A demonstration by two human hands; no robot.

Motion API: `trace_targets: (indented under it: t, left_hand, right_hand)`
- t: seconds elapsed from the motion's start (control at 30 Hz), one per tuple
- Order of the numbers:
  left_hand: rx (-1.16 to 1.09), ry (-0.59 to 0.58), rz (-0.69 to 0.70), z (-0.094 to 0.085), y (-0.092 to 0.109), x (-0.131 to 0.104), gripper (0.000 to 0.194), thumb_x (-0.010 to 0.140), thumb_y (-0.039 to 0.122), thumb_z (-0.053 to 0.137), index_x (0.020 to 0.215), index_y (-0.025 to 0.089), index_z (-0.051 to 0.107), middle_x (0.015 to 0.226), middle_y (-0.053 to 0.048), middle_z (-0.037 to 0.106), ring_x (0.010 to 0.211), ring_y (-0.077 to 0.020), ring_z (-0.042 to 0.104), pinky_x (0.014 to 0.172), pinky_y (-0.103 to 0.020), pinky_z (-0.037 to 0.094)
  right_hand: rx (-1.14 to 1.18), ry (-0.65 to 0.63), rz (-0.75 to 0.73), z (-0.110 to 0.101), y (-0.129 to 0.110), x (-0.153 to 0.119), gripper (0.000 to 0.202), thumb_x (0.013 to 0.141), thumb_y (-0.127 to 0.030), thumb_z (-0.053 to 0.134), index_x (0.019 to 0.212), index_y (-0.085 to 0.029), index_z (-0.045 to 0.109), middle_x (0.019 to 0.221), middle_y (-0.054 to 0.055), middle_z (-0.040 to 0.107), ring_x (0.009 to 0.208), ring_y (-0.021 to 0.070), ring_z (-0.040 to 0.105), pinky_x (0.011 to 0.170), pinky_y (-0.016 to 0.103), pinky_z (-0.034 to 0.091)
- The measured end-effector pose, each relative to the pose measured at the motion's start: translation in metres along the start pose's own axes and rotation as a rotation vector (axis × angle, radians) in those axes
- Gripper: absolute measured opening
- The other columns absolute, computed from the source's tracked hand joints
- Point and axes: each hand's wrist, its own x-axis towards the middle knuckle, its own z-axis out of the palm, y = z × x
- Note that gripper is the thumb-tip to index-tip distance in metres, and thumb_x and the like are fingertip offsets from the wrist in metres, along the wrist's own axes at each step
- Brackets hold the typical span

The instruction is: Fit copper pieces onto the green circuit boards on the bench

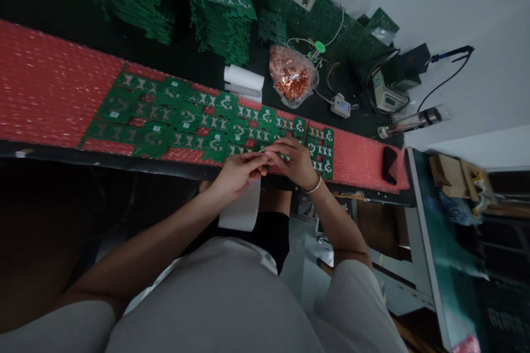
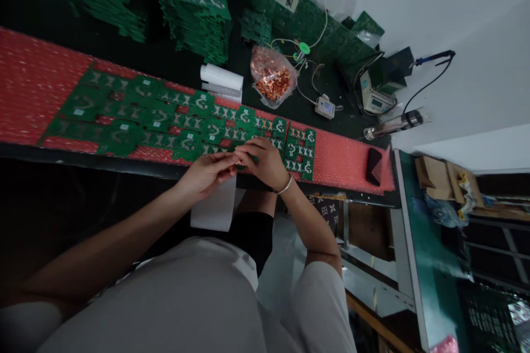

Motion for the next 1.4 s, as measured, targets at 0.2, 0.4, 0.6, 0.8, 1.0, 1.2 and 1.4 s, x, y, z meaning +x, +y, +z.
trace_targets:
  t: [0.2,0.4,0.6,0.8,1.0,1.2,1.4]
  left_hand:
    - [0.013,0.032,0.015,-0.003,-0.003,0.004,0.036,0.052,0.033,0.089,0.074,0.011,0.070,0.063,-0.001,0.061,0.055,-0.0081,0.054,0.050,-0.018,0.036]
    - [-0.052,0.029,0.014,-0.002,0.000,0.002,0.029,0.061,0.033,0.082,0.080,0.013,0.073,0.081,-0.006,0.070,0.063,-0.0093,0.058,0.060,-0.020,0.045]
    - [-0.066,0.055,-0.012,-0.002,0.004,-0.004,0.028,0.061,0.031,0.079,0.081,0.012,0.075,0.085,-0.010,0.072,0.064,-0.0111,0.059,0.061,-0.023,0.046]
    - [-0.086,0.076,-0.009,-0.010,0.007,-0.004,0.027,0.063,0.031,0.079,0.082,0.012,0.076,0.086,-0.009,0.071,0.065,-0.0108,0.059,0.061,-0.022,0.046]
    - [-0.091,0.061,-0.005,-0.007,0.005,-0.003,0.027,0.062,0.032,0.078,0.080,0.012,0.077,0.084,-0.009,0.071,0.065,-0.0115,0.059,0.059,-0.022,0.046]
    - [-0.086,0.056,-0.001,-0.005,0.005,-0.005,0.027,0.063,0.031,0.078,0.081,0.011,0.076,0.085,-0.010,0.072,0.064,-0.0117,0.059,0.059,-0.022,0.046]
    - [-0.085,0.046,0.016,-0.007,0.007,-0.006,0.025,0.070,0.030,0.074,0.086,0.010,0.074,0.089,-0.011,0.072,0.067,-0.0120,0.062,0.061,-0.022,0.048]
  right_hand:
    - [-0.079,-0.085,-0.112,-0.005,-0.007,-0.005,0.022,0.094,-0.039,0.061,0.102,-0.021,0.071,0.097,0.008,0.067,0.092,0.0186,0.061,0.085,0.037,0.052]
    - [-0.165,-0.075,-0.096,-0.007,0.027,0.009,0.023,0.096,-0.039,0.056,0.107,-0.023,0.069,0.101,0.008,0.067,0.098,0.0200,0.060,0.092,0.040,0.049]
    - [-0.239,0.018,0.014,0.004,0.098,0.035,0.023,0.095,-0.037,0.056,0.106,-0.023,0.071,0.103,0.009,0.065,0.099,0.0232,0.059,0.092,0.043,0.049]
    - [-0.263,-0.016,-0.004,0.012,0.114,0.038,0.027,0.097,-0.034,0.053,0.112,-0.020,0.071,0.105,0.010,0.062,0.101,0.0226,0.056,0.094,0.041,0.047]
    - [-0.308,-0.042,-0.013,0.013,0.112,0.039,0.029,0.099,-0.034,0.050,0.115,-0.021,0.070,0.105,0.009,0.063,0.100,0.0222,0.055,0.094,0.040,0.047]
    - [-0.378,-0.051,-0.021,0.016,0.109,0.040,0.031,0.100,-0.031,0.046,0.114,-0.018,0.071,0.104,0.011,0.062,0.099,0.0231,0.054,0.095,0.040,0.046]
    - [-0.509,-0.182,0.021,0.014,0.096,0.039,0.036,0.099,-0.021,0.039,0.120,-0.016,0.068,0.110,0.014,0.059,0.103,0.0256,0.052,0.097,0.044,0.046]
